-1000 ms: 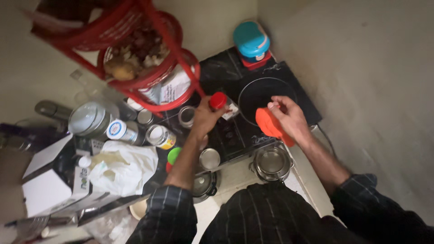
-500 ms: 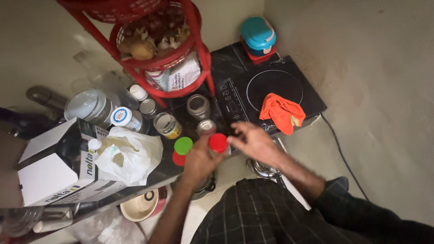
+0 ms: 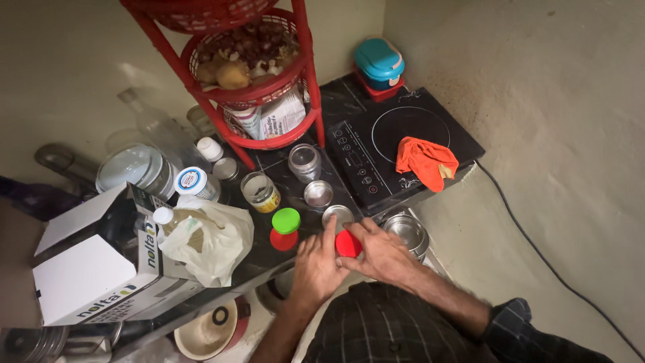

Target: The person closes a red-lidded plastic container, shuts two lunch boxes, and screws lids onto several jars on the kitchen counter. They then wipe the induction cooktop surface with an orange cloth and finish screwing a green lid onto a glass jar.

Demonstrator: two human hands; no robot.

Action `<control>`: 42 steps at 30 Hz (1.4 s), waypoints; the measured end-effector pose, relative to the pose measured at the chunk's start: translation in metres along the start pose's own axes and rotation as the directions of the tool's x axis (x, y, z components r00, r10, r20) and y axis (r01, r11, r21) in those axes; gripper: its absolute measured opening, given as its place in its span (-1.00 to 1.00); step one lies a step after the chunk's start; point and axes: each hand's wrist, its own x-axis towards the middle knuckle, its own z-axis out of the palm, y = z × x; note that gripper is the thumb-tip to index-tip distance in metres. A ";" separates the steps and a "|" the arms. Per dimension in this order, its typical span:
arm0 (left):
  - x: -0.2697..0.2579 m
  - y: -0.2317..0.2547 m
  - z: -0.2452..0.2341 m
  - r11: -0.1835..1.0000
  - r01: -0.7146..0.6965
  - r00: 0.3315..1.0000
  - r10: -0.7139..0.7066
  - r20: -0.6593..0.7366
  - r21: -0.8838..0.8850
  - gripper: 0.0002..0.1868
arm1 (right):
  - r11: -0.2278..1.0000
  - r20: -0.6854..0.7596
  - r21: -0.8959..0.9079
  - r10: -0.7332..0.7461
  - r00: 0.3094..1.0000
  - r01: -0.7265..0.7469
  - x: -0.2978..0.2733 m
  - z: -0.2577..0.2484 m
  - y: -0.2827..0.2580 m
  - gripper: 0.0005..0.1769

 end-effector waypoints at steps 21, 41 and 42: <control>-0.073 -0.066 0.007 0.938 0.345 0.828 -0.324 -0.458 -0.039 -0.47 | 0.990 0.133 0.133 0.024 0.991 -0.042 0.008 0.010 0.034 -0.32; -0.073 -0.140 0.036 0.799 0.554 0.634 -0.586 -0.504 -0.233 -0.34 | 0.989 -0.192 0.006 0.146 0.970 -0.148 0.075 -0.032 0.157 -0.41; -0.074 -0.136 0.039 0.791 0.587 0.610 -0.574 -0.546 -0.174 -0.30 | 0.979 -0.245 -0.130 0.118 0.962 -0.154 0.081 -0.036 0.167 -0.40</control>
